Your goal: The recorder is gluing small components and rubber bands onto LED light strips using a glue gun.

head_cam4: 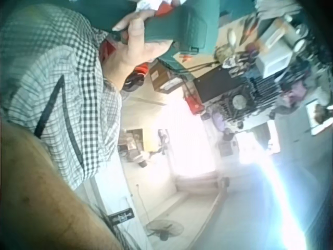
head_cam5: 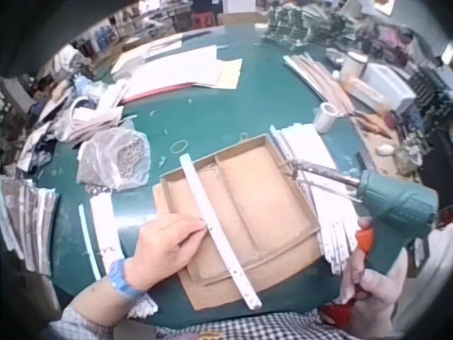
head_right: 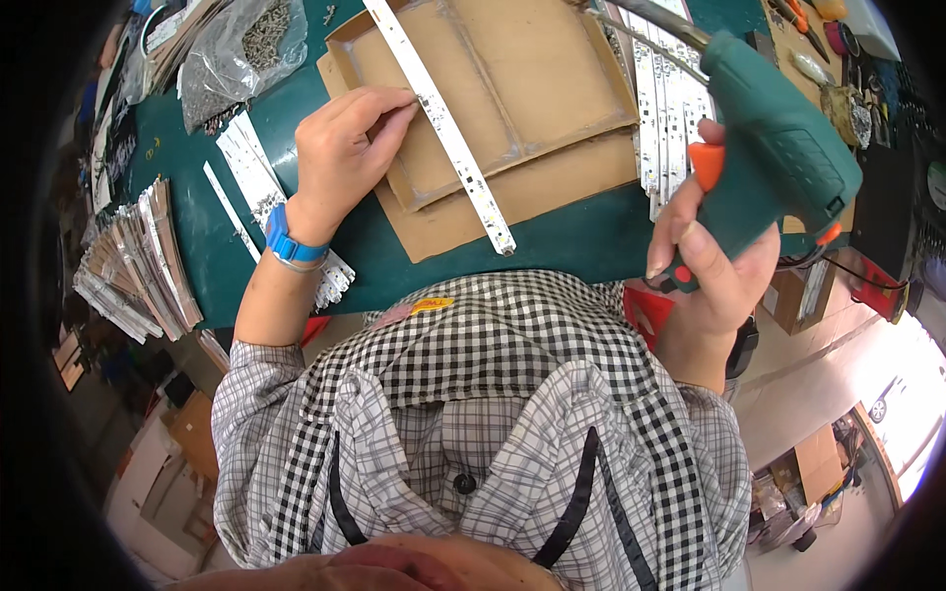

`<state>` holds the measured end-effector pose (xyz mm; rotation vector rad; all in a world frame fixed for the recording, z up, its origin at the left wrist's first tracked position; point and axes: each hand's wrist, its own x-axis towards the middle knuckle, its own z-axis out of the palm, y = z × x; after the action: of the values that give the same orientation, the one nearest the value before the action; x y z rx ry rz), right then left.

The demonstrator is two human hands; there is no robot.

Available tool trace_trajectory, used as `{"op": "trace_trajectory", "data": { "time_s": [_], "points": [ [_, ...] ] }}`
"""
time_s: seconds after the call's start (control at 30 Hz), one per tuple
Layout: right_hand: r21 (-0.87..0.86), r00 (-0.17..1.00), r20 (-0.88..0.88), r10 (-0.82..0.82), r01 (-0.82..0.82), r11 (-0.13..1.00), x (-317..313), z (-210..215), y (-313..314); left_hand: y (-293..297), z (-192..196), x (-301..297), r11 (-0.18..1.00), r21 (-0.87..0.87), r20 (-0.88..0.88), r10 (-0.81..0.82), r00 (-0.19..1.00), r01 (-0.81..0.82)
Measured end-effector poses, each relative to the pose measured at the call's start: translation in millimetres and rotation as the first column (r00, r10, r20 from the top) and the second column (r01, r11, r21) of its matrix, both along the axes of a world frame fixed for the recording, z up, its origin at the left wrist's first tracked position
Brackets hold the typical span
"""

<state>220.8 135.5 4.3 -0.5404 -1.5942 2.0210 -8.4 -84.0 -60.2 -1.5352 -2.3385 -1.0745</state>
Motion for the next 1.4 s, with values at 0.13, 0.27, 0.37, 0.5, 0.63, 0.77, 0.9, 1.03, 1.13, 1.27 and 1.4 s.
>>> {"op": "trace_trajectory", "data": {
  "time_s": [0.13, 0.27, 0.37, 0.5, 0.63, 0.77, 0.9, 1.03, 1.13, 1.27, 1.4],
  "points": [
    [0.089, 0.997, -0.029, -0.065, 0.067, 0.994, 7.6, 7.0, 9.2, -6.3, 18.4, -0.5, 0.999, -0.023, 0.001, 0.028, 1.000, -0.028],
    [0.316, 0.962, 0.031, -0.271, 0.248, 0.916, 13.3, 6.7, 21.8, -2.7, 38.8, 12.7, 0.979, -0.075, -0.019, -0.192, 0.981, 0.190],
    [0.497, 0.913, 0.069, -0.402, 0.318, 0.807, 12.2, -8.9, 33.7, 10.9, 48.1, 33.8, 0.873, -0.214, 0.060, -0.436, 0.898, 0.438],
    [0.810, 0.806, 0.159, -0.571, 0.224, 0.541, 6.5, -29.8, 50.7, 26.9, 48.8, 42.7, 0.798, -0.341, 0.017, -0.524, 0.852, 0.497],
    [0.862, 0.769, 0.241, -0.592, 0.110, 0.495, 4.1, -42.0, 56.0, 25.0, 58.5, 40.6, 0.742, -0.408, 0.004, -0.582, 0.813, 0.533],
    [0.813, 0.751, 0.334, -0.569, 0.076, 0.578, -3.8, -41.0, 47.4, 10.8, 62.6, 45.3, 0.779, -0.346, -0.121, -0.589, 0.799, 0.522],
    [0.852, 0.742, 0.338, -0.578, 0.020, 0.524, -12.1, -35.3, 34.5, -8.8, 69.7, 50.3, 0.863, -0.134, -0.287, -0.505, 0.814, 0.488],
    [0.908, 0.757, 0.305, -0.578, -0.049, 0.416, -10.1, -43.0, 38.5, -45.8, 76.3, 44.8, 0.904, -0.106, -0.354, -0.423, 0.834, 0.414],
    [0.935, 0.737, 0.289, -0.611, -0.081, 0.344, -12.4, -42.6, 39.2, -73.8, 76.0, 47.7, 0.930, -0.139, -0.352, -0.367, 0.861, 0.339],
    [0.948, 0.724, 0.272, -0.633, -0.088, 0.307, -15.9, -40.4, 38.8, -107.1, 59.6, 50.9, 0.946, -0.213, -0.314, -0.303, 0.900, 0.244],
    [0.956, 0.739, 0.241, -0.629, -0.071, 0.283, -15.3, -42.1, 46.0, -129.7, 44.1, 51.2, 0.942, -0.276, -0.251, -0.263, 0.932, 0.192]
  ]
}}
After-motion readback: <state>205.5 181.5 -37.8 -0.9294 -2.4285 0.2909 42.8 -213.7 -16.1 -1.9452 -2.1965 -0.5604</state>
